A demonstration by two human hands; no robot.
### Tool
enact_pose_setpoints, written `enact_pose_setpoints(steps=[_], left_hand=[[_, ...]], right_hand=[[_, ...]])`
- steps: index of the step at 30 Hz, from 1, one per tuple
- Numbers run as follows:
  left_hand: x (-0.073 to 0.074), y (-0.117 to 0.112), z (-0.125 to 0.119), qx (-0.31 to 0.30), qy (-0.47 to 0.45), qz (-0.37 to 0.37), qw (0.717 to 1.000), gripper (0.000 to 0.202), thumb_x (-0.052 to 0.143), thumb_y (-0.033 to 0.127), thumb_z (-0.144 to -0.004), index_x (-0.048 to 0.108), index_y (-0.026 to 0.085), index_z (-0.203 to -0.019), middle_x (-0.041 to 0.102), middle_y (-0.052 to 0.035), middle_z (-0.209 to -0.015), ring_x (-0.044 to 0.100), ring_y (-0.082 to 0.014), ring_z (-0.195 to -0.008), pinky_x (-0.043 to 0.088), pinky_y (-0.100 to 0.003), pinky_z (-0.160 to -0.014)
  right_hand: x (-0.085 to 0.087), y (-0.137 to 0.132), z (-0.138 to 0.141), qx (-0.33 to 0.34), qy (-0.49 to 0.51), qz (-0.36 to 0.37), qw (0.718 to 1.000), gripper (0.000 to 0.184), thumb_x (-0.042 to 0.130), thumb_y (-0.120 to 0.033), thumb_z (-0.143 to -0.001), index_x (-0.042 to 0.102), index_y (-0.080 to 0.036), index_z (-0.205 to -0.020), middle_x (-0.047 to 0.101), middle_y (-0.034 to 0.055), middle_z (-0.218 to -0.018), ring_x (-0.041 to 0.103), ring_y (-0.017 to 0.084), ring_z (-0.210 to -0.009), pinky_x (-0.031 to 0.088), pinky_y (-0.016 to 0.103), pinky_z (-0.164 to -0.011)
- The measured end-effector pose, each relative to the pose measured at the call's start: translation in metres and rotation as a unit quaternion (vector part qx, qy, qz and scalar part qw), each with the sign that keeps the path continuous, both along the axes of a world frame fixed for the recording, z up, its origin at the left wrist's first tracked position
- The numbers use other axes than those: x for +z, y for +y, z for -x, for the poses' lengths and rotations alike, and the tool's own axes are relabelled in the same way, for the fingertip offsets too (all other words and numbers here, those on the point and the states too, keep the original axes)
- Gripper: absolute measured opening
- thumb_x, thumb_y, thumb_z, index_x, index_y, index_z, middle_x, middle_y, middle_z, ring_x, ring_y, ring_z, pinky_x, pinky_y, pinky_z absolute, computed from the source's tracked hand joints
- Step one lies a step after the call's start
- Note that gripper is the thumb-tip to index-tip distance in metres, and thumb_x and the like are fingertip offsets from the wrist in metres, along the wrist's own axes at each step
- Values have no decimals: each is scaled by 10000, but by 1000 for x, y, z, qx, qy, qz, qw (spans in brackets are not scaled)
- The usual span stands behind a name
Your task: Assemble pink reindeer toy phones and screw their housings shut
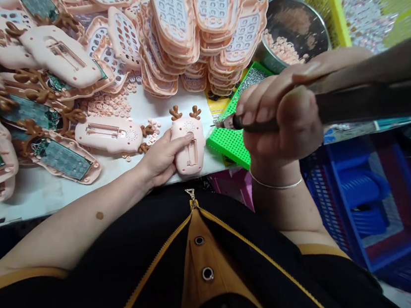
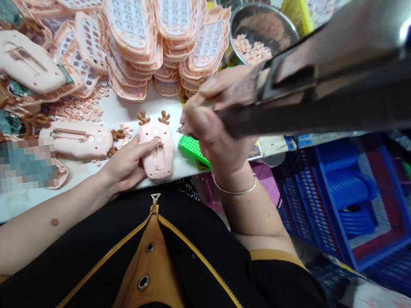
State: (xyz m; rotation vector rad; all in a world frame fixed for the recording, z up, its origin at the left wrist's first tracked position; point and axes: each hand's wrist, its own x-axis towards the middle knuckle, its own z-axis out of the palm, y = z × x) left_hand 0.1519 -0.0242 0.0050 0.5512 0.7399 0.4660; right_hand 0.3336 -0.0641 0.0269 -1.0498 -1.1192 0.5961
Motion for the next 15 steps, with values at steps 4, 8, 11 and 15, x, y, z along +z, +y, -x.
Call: enact_pose_setpoints(steps=[4,8,11,15], left_hand=[[3,0,1,5,2,20,1000,389,792,190,-765,620,202,-1115,704,-20,-980,664,-189,-923,491,-417,-979],[5,1,0,12,4,29,1000,384,781,181,-782,622,204,-1132,705,-21,-997,664,-198,-978,480,-432,-1029],[5,2,0,13,6,31,999,408,782,188,-789,622,213,-1164,705,-22,-1012,664,-204,-1000,483,-444,-1037],[4,3,0,12,0,29,1000,415,776,199,-809,624,217,-1195,708,-29,-1034,665,-198,-1012,489,-430,-1036]], right_hand=[[-9,7,-17,-107,-2,-43,993,405,763,-630,-769,537,-297,-812,471,-51,-639,562,141,-530,581,371,-601],[-19,9,-17,-150,-7,-64,987,365,757,-603,-782,571,-292,-822,516,-44,-701,541,129,-504,554,367,-561],[-18,10,-11,-167,-6,-92,982,323,796,-533,-768,577,-296,-762,506,-58,-669,450,96,-434,480,336,-459],[-15,13,-7,-168,-11,-94,981,308,801,-525,-779,567,-328,-810,468,-83,-595,365,85,-402,403,316,-416]])
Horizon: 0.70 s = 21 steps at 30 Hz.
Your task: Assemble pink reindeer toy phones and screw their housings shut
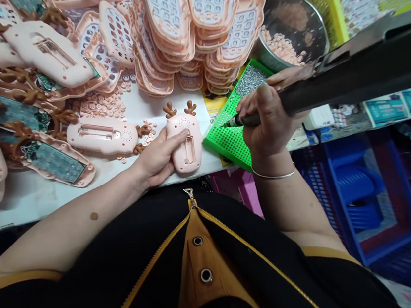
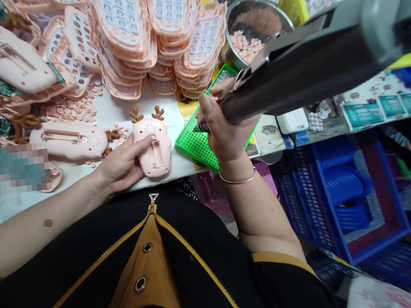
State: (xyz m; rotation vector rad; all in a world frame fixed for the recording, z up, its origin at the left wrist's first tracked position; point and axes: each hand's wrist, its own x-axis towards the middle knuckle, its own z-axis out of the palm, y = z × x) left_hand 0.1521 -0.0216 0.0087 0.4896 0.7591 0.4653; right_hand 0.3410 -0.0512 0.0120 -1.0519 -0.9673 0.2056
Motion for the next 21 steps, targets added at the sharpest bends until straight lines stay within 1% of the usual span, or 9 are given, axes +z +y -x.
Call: enact_pose_setpoints(steps=[5,7,10,12,14,15,17,19,21], left_hand=[[1,0,0,8,-2,11,1000,414,774,197,-820,620,217,-1204,725,-49,-1090,670,-206,-1061,505,-410,-1032],[0,0,0,8,-2,11,1000,427,777,212,-825,612,221,-1218,726,-52,-1100,672,-213,-1073,521,-409,-1009],[-1,0,1,-1,-4,8,1000,430,781,249,-834,605,228,-1226,726,-53,-1085,679,-221,-1053,542,-413,-963],[-3,0,1,-4,-6,7,1000,429,790,265,-830,606,231,-1217,726,-47,-1066,683,-219,-1033,546,-418,-956],[-3,0,1,2,-8,8,1000,432,794,267,-829,604,233,-1215,727,-41,-1049,685,-216,-1027,543,-422,-966],[-3,0,1,6,-9,9,1000,436,793,267,-832,600,234,-1222,727,-39,-1040,685,-216,-1030,541,-425,-973],[-3,0,0,10,-11,7,1000,453,786,267,-840,589,236,-1247,728,-38,-1021,685,-220,-1038,536,-431,-983],[-3,-1,-1,12,-12,4,1000,457,778,265,-849,582,236,-1260,727,-34,-1003,686,-218,-1025,535,-428,-980],[-3,-1,-2,18,-9,-1,1000,423,766,256,-859,587,226,-1242,727,-31,-989,687,-205,-997,537,-409,-970]], right_hand=[[-5,4,0,-15,-1,9,1000,439,796,-609,-756,490,-315,-871,439,-100,-573,354,94,-398,392,318,-444],[-7,4,-1,-1,6,14,1000,438,789,-608,-765,481,-319,-881,428,-102,-566,360,101,-405,395,324,-466],[-10,3,-2,45,20,35,998,403,776,-594,-792,485,-340,-906,443,-95,-574,370,113,-429,425,341,-514],[-9,2,-2,47,26,49,997,390,793,-572,-787,501,-345,-911,457,-90,-593,371,111,-434,427,341,-513],[-3,1,0,21,29,21,999,392,829,-544,-757,525,-327,-877,452,-90,-614,355,93,-420,416,331,-483],[2,-1,2,6,31,-5,999,386,843,-519,-750,531,-313,-846,439,-92,-616,346,83,-411,415,323,-471],[14,-7,9,-4,24,-59,998,349,813,-462,-796,518,-281,-748,398,-90,-595,352,71,-399,420,304,-453],[27,-16,18,22,-2,-82,996,355,736,-429,-869,492,-262,-671,359,-83,-553,387,74,-389,422,280,-431],[38,-27,29,69,-29,-91,993,332,696,-427,-889,497,-265,-678,332,-89,-506,388,78,-355,399,252,-385]])
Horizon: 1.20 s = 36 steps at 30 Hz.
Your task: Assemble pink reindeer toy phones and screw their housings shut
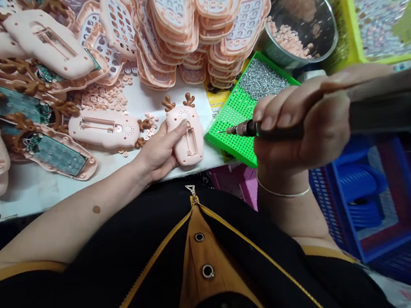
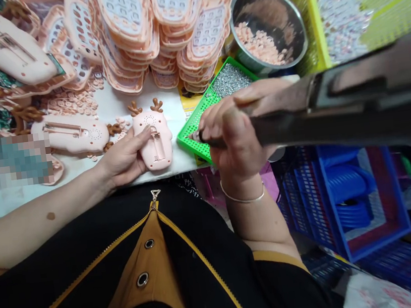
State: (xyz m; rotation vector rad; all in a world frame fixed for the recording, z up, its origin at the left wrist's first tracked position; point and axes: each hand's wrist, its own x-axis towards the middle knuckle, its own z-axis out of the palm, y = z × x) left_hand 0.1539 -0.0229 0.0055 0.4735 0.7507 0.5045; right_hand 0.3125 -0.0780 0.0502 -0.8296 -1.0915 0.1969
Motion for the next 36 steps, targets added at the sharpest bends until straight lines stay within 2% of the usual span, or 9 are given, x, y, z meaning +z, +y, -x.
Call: enact_pose_setpoints(steps=[2,5,10,14,19,26,30,33,36], left_hand=[[-1,-1,-1,7,2,-6,1000,383,755,254,-868,595,217,-1214,728,-31,-982,686,-196,-979,538,-388,-962],[-1,-3,-1,8,3,-19,1000,387,755,272,-867,594,219,-1215,726,-30,-971,686,-200,-972,537,-393,-961],[-1,-5,-1,8,0,-30,1000,436,766,287,-858,577,238,-1249,722,-30,-992,684,-198,-966,536,-413,-961],[0,-5,-1,13,3,-24,1000,371,779,279,-849,597,220,-1167,712,-19,-955,675,-185,-929,544,-385,-925],[0,-5,-2,14,2,-26,1000,285,727,258,-890,604,210,-1142,705,-25,-964,668,-185,-945,542,-384,-937],[1,-4,-2,-7,10,-51,999,377,778,299,-842,594,214,-1159,680,-30,-949,670,-230,-1016,539,-433,-956],[4,-3,-2,-15,23,-40,999,378,756,295,-863,574,203,-1181,675,-33,-962,667,-216,-991,545,-434,-955],[5,-3,-3,-8,27,-41,999,337,719,269,-893,582,193,-1191,681,-32,-972,662,-193,-969,537,-425,-975],[5,-4,-4,7,32,-29,999,325,708,215,-890,600,199,-1196,691,-25,-972,664,-194,-987,520,-441,-1015]], right_hand=[[4,-9,11,52,-15,-2,999,262,716,-416,-859,516,-285,-752,334,-108,-478,360,75,-320,381,232,-348],[-2,-16,22,101,0,7,995,271,762,-388,-817,508,-297,-791,358,-123,-470,348,76,-305,395,235,-339],[-15,-16,24,114,23,14,993,320,804,-459,-790,515,-322,-807,377,-122,-462,386,110,-321,444,283,-369],[-10,-18,25,111,21,12,994,262,752,-425,-835,516,-313,-810,374,-121,-461,359,99,-307,430,261,-342],[-9,-19,27,106,22,22,994,268,764,-423,-823,524,-304,-806,365,-133,-470,360,79,-309,440,223,-343],[-20,-10,23,220,-44,11,975,278,728,-280,-838,479,-265,-715,462,-116,-477,442,71,-306,456,196,-335],[-23,-5,24,232,-31,8,972,254,730,-269,-828,484,-273,-767,429,-130,-471,430,68,-299,449,185,-322],[-19,-9,28,233,-5,13,972,234,734,-234,-810,507,-265,-767,433,-124,-479,440,66,-312,466,192,-342],[-5,-16,26,236,7,35,971,205,742,-261,-810,540,-263,-771,454,-113,-495,449,64,-325,469,205,-358]])
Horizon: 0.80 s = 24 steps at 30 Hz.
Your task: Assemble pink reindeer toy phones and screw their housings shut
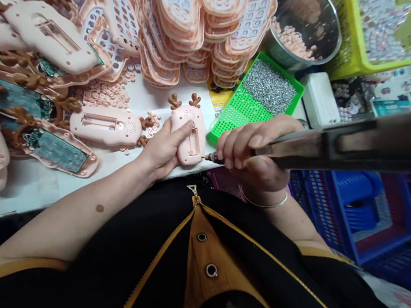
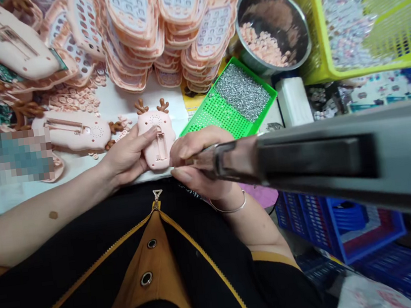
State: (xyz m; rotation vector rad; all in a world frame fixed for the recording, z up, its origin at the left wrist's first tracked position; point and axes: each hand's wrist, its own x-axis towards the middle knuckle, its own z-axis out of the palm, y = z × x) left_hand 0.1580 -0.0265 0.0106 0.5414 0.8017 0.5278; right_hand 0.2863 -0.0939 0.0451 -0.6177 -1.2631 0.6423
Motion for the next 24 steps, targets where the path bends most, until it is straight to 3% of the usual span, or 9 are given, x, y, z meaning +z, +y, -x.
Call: enact_pose_setpoints(steps=[4,8,10,15,20,24], left_hand=[[0,0,-1,19,4,31,999,320,723,181,-871,623,220,-1172,699,-18,-929,673,-212,-982,520,-478,-1013],[1,1,-1,22,10,46,999,288,730,199,-877,634,219,-1149,705,-18,-913,675,-189,-893,543,-469,-978],[3,2,-1,25,13,49,998,278,720,195,-888,629,210,-1150,708,-19,-918,677,-182,-889,545,-472,-986],[5,2,-1,27,9,59,998,253,698,185,-906,613,205,-1144,718,-26,-956,689,-194,-953,533,-498,-1027],[2,3,-1,22,-5,55,998,270,706,183,-897,603,208,-1146,717,-31,-985,689,-227,-1047,505,-520,-1062],[1,3,0,17,-15,50,998,277,699,181,-900,595,210,-1155,714,-26,-984,682,-232,-1086,491,-517,-1078]], right_hand=[[12,4,-24,-114,3,38,993,296,798,-477,-786,549,-318,-796,375,-133,-451,398,91,-312,444,252,-364],[-5,30,-56,-228,27,113,967,448,797,-629,-749,501,-295,-782,407,-117,-524,485,109,-408,538,322,-512],[-16,45,-63,-240,35,122,962,468,809,-629,-737,486,-294,-785,431,-116,-540,458,92,-404,529,314,-507],[-28,60,-58,-294,52,50,953,463,868,-596,-669,540,-291,-786,388,-148,-486,293,56,-332,403,268,-375],[-36,57,-63,-241,22,108,964,440,817,-604,-740,501,-298,-745,441,-109,-541,397,73,-383,483,301,-441],[-39,55,-63,-277,11,63,959,377,828,-527,-766,536,-287,-776,483,-102,-581,385,60,-383,446,295,-430]])
